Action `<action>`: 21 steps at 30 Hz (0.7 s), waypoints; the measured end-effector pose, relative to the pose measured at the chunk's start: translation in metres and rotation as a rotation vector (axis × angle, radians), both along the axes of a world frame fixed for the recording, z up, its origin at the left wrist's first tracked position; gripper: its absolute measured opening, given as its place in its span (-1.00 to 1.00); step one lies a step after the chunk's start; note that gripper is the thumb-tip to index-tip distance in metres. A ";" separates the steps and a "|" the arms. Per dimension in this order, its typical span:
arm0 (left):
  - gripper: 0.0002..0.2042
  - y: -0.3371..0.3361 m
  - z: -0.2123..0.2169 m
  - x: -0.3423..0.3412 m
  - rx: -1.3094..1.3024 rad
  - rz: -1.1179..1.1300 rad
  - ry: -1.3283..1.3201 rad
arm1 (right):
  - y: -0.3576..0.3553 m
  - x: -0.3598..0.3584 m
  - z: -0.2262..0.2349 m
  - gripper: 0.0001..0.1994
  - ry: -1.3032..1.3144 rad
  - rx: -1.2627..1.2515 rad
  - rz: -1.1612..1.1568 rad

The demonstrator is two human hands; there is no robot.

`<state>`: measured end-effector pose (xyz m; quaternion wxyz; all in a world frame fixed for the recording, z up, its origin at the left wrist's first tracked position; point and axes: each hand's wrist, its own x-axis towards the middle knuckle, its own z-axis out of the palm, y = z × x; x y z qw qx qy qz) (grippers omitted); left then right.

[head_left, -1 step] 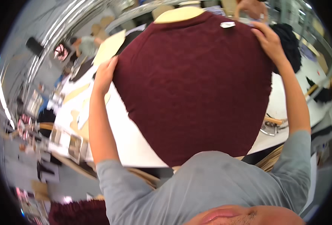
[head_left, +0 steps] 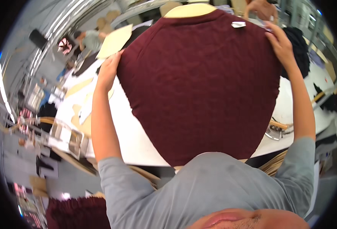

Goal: Ironing a maroon sweater on a pressing table in a factory.

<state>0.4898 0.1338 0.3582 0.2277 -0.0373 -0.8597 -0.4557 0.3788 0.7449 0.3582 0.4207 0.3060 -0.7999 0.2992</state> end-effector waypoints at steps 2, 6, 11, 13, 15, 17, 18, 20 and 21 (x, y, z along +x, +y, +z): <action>-0.40 -0.031 -0.040 0.022 0.346 -0.030 0.079 | 0.033 0.002 -0.030 -0.57 -0.167 -0.279 0.022; -0.31 0.027 -0.204 0.115 0.719 0.096 -0.479 | 0.006 0.067 -0.149 -0.45 -0.832 -0.624 0.105; -0.43 0.028 -0.246 0.086 1.181 -0.047 -0.508 | 0.041 0.066 -0.214 -0.49 -1.041 -1.393 0.444; -0.52 0.066 -0.195 0.072 0.793 0.166 -0.032 | 0.026 0.068 -0.176 -0.55 -0.442 -1.254 0.101; -0.60 0.102 -0.162 0.046 0.409 0.284 0.475 | -0.031 0.081 -0.177 -0.55 -0.276 -0.666 0.060; -0.60 0.094 -0.232 0.051 -1.000 0.385 0.342 | -0.081 0.115 -0.162 -0.60 -0.587 0.491 -0.069; -0.56 0.112 -0.223 0.056 -0.983 0.323 -0.603 | -0.064 0.114 -0.188 -0.59 -0.364 0.378 -0.054; -0.52 0.082 -0.296 0.090 -0.406 0.488 0.230 | -0.030 0.115 -0.237 -0.66 -0.034 0.052 -0.209; -0.55 0.093 -0.307 0.089 -0.185 0.386 0.288 | -0.014 0.114 -0.284 -0.66 -0.100 -0.151 -0.384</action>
